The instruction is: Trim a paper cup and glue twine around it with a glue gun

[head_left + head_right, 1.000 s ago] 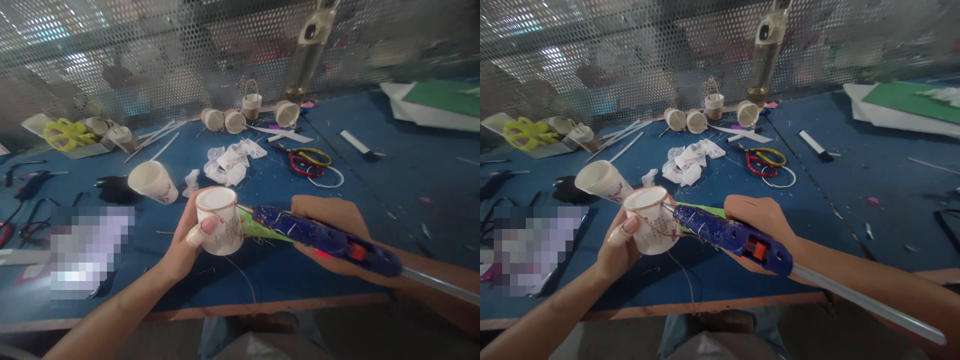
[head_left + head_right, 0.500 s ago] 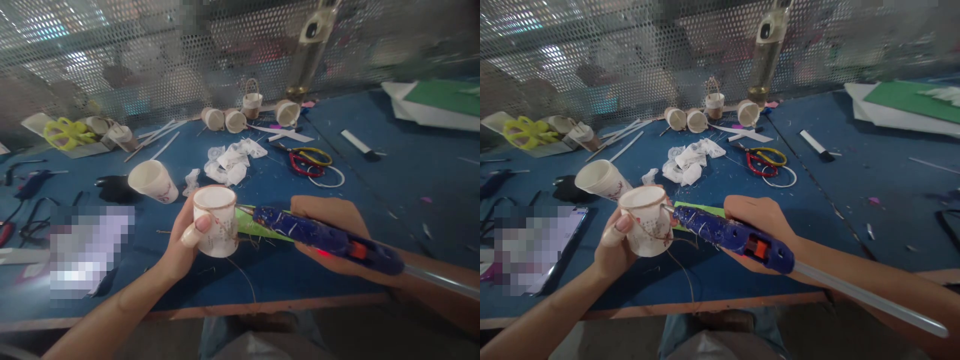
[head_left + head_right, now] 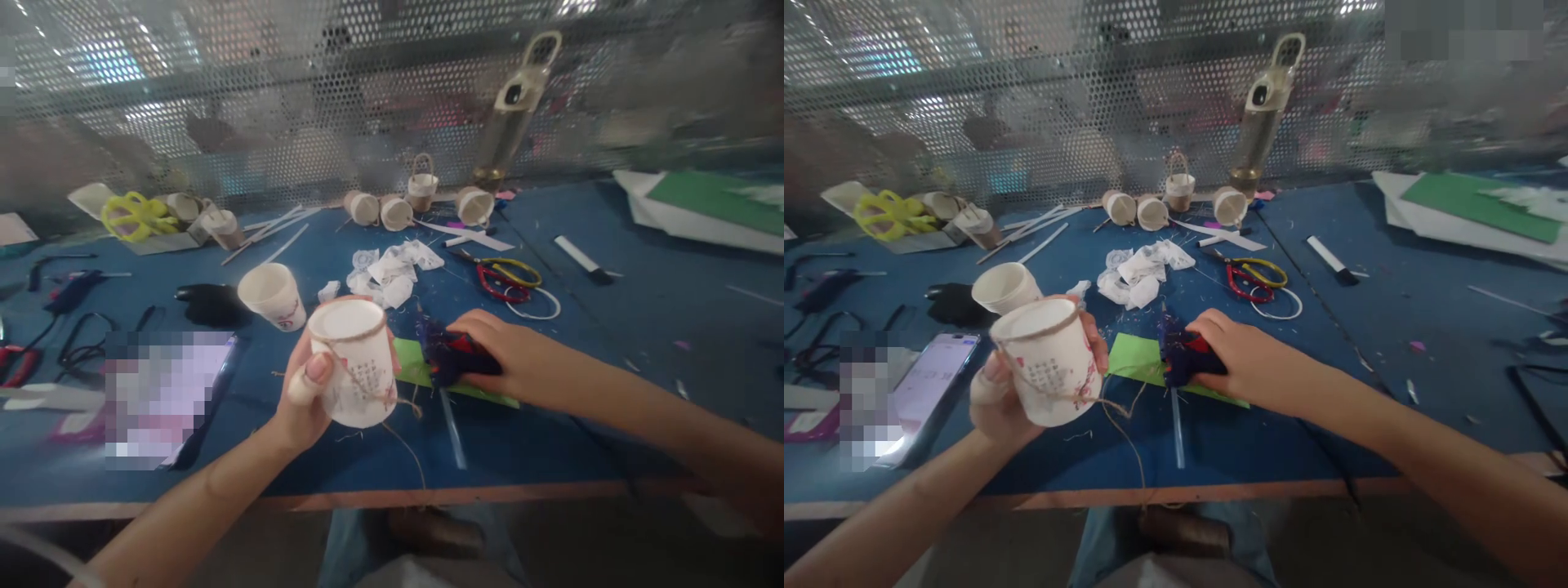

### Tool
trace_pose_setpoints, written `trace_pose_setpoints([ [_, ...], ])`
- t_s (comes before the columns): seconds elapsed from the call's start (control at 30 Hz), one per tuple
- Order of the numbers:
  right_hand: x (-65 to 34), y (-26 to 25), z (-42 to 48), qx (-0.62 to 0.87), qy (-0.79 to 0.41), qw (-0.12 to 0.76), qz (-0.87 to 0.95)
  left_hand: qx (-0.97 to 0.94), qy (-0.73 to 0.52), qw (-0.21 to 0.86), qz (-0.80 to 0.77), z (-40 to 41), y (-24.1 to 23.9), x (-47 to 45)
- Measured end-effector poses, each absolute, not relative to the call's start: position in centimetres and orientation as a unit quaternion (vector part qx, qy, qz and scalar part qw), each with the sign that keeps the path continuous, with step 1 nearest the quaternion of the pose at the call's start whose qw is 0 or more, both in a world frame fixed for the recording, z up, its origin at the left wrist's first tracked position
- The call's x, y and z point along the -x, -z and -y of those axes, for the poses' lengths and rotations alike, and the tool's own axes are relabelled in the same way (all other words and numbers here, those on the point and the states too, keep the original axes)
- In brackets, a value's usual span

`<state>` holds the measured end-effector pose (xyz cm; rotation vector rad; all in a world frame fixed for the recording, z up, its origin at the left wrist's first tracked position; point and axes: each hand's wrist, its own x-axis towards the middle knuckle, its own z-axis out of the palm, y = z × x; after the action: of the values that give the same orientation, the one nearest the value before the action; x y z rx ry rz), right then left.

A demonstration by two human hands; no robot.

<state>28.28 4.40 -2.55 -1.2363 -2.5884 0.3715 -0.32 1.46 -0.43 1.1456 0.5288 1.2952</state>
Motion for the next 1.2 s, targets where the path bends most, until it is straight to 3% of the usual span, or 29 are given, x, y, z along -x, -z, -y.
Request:
trace_pose_setpoints([
  [0.17, -27.0, -1.3, -3.0, 0.409, -0.169, 0.209, 0.872, -0.541, -0.527, 0.590, -0.288, -1.7, 1.8, 0.8],
  [0.33, -22.4, -3.5, -0.4, 0.377, -0.427, 0.254, 0.782, -0.566, -0.527, 0.547, -0.319, -1.8, 2.5, 1.1],
  [0.5, -20.3, -2.9, -0.9, 0.375, -0.551, 0.299, 0.683, -0.589, -0.533, 0.505, -0.337, -2.0, 2.2, 1.1],
  [0.57, -20.3, -2.6, -1.2, 0.377, -0.534, 0.319, 0.686, -0.599, -0.530, 0.493, -0.342, -2.0, 1.9, 1.1],
  [0.83, -21.7, -2.4, -1.2, 0.415, -0.270, 0.382, 0.780, -0.621, -0.503, 0.482, -0.358, -2.0, 1.6, 0.8],
  [1.2, -22.3, -0.3, -2.2, 0.376, -0.354, 0.439, 0.735, -0.590, -0.463, 0.558, -0.354, -1.9, 2.0, 0.3],
])
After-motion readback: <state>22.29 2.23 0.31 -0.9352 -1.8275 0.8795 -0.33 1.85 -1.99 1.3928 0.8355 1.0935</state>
